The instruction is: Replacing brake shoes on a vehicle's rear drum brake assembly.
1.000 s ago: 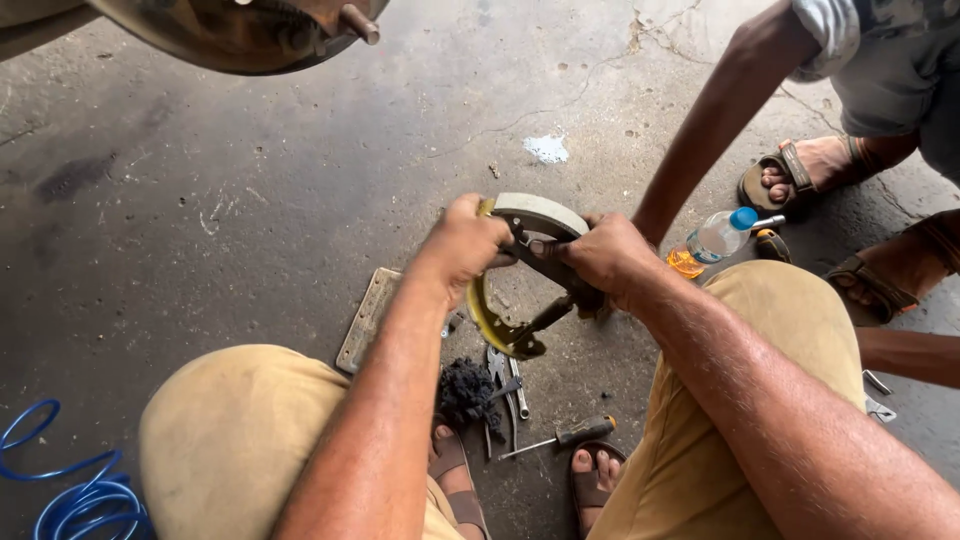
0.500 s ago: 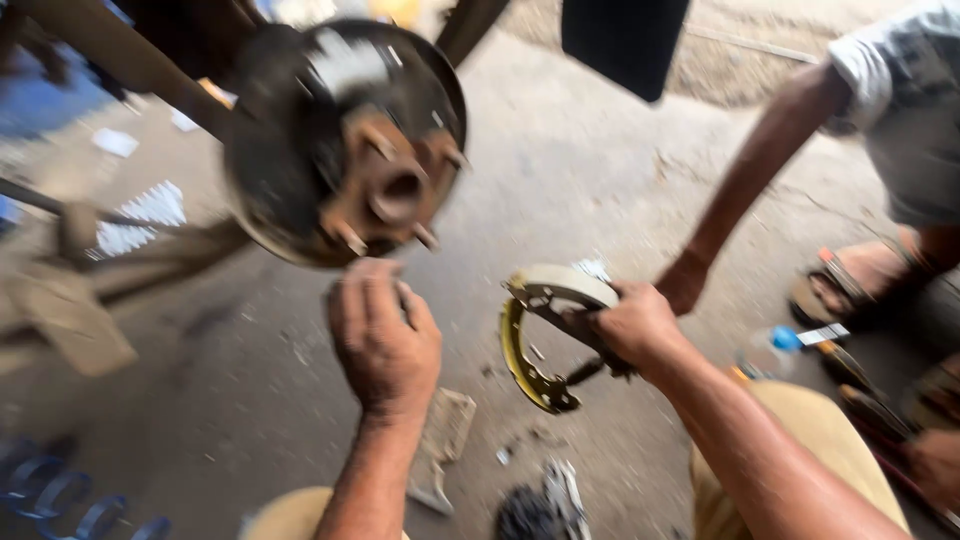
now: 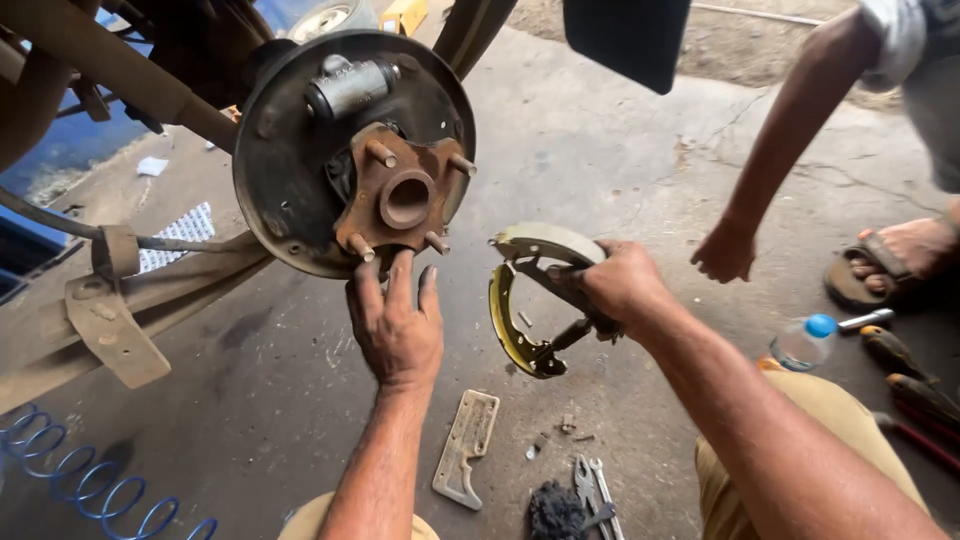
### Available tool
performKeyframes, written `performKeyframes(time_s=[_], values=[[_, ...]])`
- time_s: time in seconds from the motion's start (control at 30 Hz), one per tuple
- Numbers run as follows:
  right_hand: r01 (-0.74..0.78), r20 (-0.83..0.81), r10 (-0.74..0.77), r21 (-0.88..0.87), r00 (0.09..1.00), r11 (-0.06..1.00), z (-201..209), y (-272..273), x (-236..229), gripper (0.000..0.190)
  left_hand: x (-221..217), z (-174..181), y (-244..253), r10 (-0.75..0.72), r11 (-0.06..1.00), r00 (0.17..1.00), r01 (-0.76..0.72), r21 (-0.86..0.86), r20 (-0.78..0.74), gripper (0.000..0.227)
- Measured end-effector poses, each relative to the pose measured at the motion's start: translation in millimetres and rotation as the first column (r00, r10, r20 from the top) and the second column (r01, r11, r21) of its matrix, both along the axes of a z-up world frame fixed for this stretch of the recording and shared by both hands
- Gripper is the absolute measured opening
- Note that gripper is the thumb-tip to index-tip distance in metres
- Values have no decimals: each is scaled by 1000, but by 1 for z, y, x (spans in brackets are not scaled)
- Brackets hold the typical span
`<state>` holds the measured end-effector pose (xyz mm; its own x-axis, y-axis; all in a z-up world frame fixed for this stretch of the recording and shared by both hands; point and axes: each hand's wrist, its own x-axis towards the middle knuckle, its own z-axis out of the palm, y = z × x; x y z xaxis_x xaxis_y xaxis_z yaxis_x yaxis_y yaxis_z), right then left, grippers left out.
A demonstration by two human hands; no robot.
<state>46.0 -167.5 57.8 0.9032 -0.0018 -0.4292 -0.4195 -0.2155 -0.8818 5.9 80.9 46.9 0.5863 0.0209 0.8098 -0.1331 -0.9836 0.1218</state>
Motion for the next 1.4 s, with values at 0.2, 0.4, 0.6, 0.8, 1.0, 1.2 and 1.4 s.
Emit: performKeyframes(time_s=[0.2,0.4,0.6,0.8,1.0,1.2,1.4], values=[[30,-14,-30,1,999,1000,-12,-6,21,53,26,-14,11,44,990,997,-53,-134,-67,39],[-29,42,30,-34,999,999,-16,-19,29,53,28,2,10,10,999,1000,-10,-38,-1,35],[-47,49,50,-63,998,997,-15,-28,21,56,15,31,30,-36,998,971,45,33,-236,32],[-49,-15,49,21,999,999,-4,-18,0,52,10,69,25,-136,990,851,104,-90,-508,31],[-5,32,5,-8,999,1000,-28,19,-16,52,14,77,40,-179,980,826,197,-24,-534,35],[54,66,-65,157,996,986,-22,44,-33,53,17,70,47,-280,957,785,270,-101,-553,33],[148,-19,-147,187,989,971,-35,79,-42,62,21,70,57,-322,941,729,315,-121,-603,28]])
